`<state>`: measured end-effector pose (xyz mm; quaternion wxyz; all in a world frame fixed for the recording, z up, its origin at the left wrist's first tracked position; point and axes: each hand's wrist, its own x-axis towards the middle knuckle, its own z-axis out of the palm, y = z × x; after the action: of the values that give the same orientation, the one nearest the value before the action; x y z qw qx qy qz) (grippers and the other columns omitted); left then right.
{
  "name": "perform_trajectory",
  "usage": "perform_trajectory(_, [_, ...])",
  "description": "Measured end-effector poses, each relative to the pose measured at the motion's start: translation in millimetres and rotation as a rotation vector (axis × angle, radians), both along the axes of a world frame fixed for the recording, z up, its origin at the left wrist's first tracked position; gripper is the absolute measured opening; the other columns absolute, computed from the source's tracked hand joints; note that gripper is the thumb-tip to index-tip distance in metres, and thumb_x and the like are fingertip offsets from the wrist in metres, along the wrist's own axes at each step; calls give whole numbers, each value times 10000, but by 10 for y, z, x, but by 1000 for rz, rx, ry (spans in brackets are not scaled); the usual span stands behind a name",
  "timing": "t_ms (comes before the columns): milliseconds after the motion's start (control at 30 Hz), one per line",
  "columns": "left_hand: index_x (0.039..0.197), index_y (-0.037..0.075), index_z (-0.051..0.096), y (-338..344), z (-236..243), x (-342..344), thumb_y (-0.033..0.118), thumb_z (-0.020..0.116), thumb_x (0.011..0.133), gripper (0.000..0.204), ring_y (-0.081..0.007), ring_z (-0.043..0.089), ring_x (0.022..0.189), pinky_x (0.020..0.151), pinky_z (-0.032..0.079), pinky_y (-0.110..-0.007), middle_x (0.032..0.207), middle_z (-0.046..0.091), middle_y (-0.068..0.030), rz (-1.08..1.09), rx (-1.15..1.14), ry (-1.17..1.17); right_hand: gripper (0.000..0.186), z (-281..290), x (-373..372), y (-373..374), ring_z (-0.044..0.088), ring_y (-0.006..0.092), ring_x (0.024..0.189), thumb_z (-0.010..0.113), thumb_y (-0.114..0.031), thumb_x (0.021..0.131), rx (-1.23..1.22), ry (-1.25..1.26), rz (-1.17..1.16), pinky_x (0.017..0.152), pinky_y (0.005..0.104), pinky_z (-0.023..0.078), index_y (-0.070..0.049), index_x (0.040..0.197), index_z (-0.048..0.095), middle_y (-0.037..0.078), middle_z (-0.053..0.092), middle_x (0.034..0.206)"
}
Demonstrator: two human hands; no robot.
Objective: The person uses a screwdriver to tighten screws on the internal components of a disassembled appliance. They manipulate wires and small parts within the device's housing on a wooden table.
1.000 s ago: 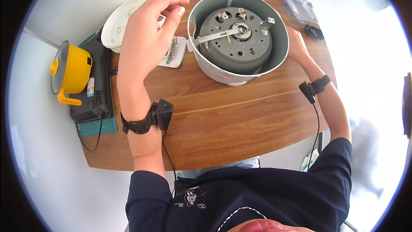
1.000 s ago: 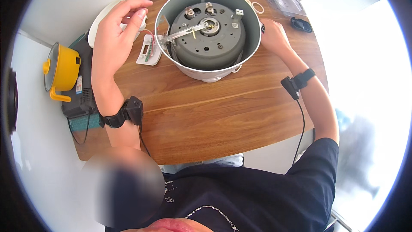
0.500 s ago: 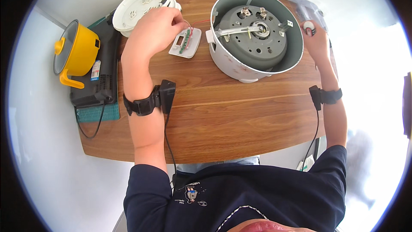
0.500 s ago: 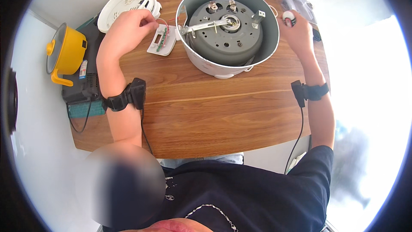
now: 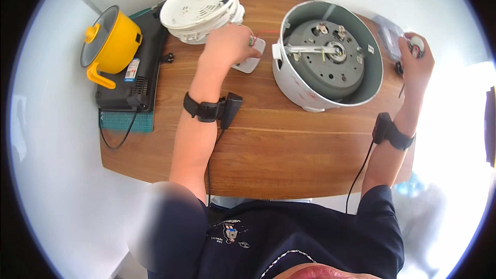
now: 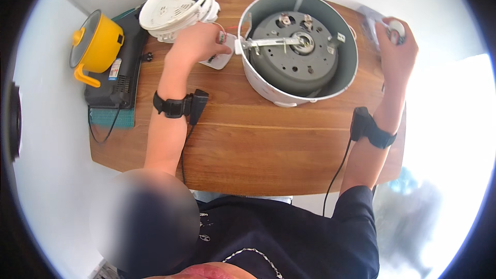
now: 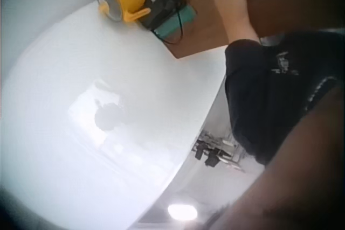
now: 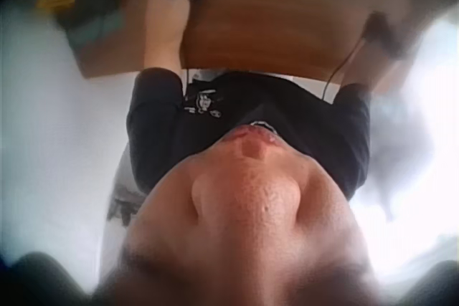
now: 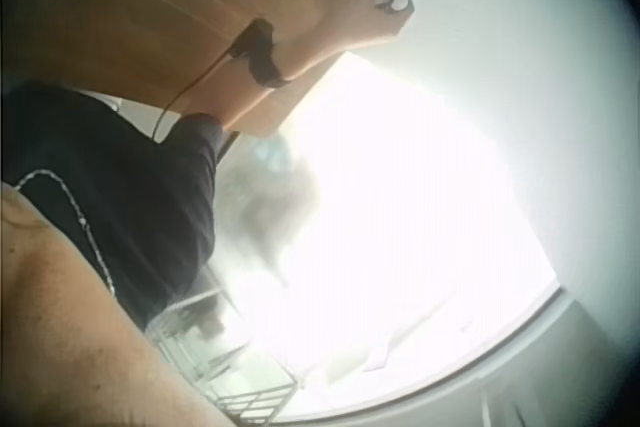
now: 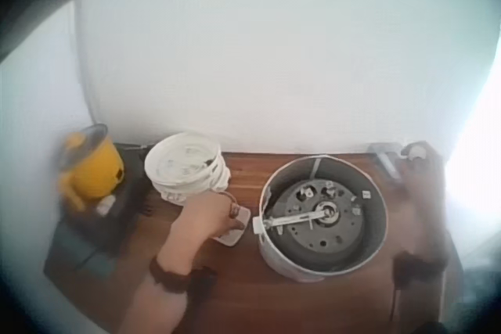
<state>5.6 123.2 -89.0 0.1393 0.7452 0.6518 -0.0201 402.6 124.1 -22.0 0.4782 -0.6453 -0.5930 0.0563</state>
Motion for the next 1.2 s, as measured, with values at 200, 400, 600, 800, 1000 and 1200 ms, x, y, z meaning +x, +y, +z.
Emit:
perform_trajectory(200, [1033,105,765,50,-128,-47,279,733,866,244,-322,750,931,815,602,-447,976,778,-117,19,-23,51,247,53,-118,-36,560,57,675,807,-214,922,-36,172,55,608,216,447,-65,1110,750,-17,642,800])
perform_trajectory(400, [986,58,749,26,-94,-102,213,668,878,206,-373,736,950,836,591,-473,940,760,-185,89,77,61,259,50,-121,-17,557,53,676,812,-217,920,6,232,103,598,205,429,-57,1114,748,-20,653,821])
perform_trajectory(600, [935,20,723,-30,48,-238,185,649,918,182,-401,718,905,812,568,-475,908,744,-206,152,253,-20,232,78,-96,-16,554,46,674,811,-215,915,28,258,106,565,202,405,-79,1096,757,-29,640,810])
perform_trajectory(800, [923,-8,709,-109,393,-341,212,696,946,221,-396,710,845,772,553,-442,873,733,-222,254,302,-238,228,113,-129,-34,554,43,661,818,-232,909,23,259,86,545,202,389,-97,1084,761,-46,636,789])
perform_trajectory(1000, [977,2,709,20,602,-625,229,660,982,232,-325,713,787,744,541,-390,872,745,-179,261,484,-213,237,154,-117,-48,549,39,660,822,-238,904,50,237,63,541,202,386,-100,1088,763,-50,646,805])
perform_trajectory(1200, [1015,40,707,459,996,-941,245,629,995,220,-307,695,761,734,540,-382,845,744,-153,217,620,-57,242,124,-114,-16,551,40,666,819,-241,909,15,233,78,549,200,398,-99,1097,764,-47,650,823])
